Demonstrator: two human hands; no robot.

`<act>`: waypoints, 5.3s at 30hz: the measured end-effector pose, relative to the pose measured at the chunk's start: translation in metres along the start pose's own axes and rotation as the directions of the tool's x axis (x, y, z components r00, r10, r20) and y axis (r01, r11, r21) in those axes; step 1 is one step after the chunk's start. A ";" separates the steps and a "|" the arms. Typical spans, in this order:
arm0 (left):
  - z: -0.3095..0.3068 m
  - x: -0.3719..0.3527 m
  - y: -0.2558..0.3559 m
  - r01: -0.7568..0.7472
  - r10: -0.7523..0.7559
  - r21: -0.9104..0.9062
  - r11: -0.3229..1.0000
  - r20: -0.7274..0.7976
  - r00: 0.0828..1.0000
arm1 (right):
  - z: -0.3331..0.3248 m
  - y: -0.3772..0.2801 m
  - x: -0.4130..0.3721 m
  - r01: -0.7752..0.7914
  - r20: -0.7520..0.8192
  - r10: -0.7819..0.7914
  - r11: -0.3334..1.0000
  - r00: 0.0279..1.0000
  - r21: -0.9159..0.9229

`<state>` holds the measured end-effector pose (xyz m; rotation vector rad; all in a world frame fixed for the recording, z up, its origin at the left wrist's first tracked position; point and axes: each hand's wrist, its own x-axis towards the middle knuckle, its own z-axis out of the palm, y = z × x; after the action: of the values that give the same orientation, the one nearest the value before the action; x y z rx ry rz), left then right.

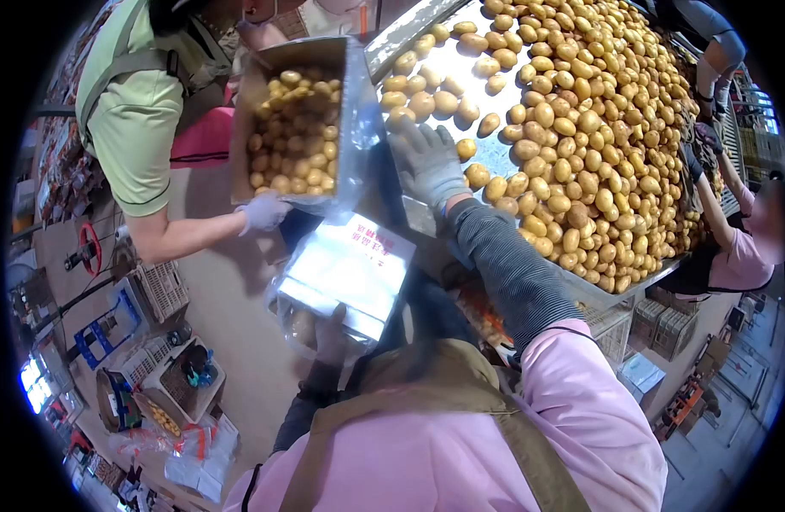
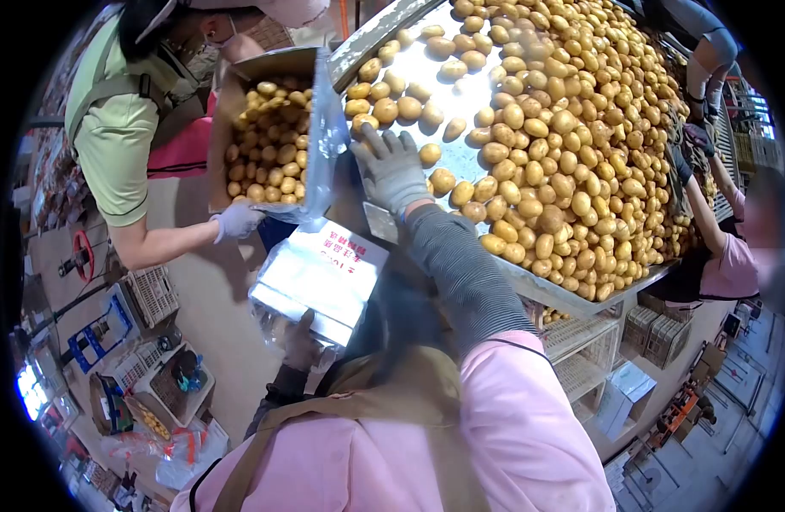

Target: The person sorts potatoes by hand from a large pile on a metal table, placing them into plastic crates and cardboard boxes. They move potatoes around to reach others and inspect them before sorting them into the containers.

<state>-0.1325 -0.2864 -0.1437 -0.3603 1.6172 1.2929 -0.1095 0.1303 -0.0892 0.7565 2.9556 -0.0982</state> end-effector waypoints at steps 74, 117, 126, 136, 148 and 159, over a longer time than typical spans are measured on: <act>0.325 0.158 0.236 -0.735 0.743 0.259 0.627 0.087 0.664 | -0.045 0.116 -0.037 -0.103 -0.332 0.218 0.938 0.918 0.332; 0.372 0.072 0.204 -0.942 0.425 0.228 -0.248 0.899 0.105 | -0.117 0.122 -0.221 -0.547 -0.036 0.727 0.547 0.685 0.633; 0.455 0.084 0.195 -0.812 0.045 0.303 -0.499 0.945 0.325 | -0.069 0.056 -0.254 -0.103 0.553 0.542 -0.649 0.633 0.753; 0.528 0.075 0.185 -0.701 0.040 0.033 -0.712 0.999 0.007 | -0.055 0.086 -0.254 -0.224 0.378 0.510 -0.338 0.772 0.914; 0.545 0.090 0.204 -0.740 0.052 0.215 -0.638 0.970 0.237 | -0.084 0.234 -0.215 -0.098 0.291 0.845 -0.277 0.448 0.956; 0.538 0.034 0.142 -0.789 -0.020 -0.029 -0.613 1.000 -0.021 | -0.063 0.083 -0.292 0.335 0.375 0.696 -0.658 0.612 0.675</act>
<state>0.0198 0.2429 -0.0576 2.5371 1.3879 0.3040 0.1807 0.0692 0.0003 2.0190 0.8497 -3.5179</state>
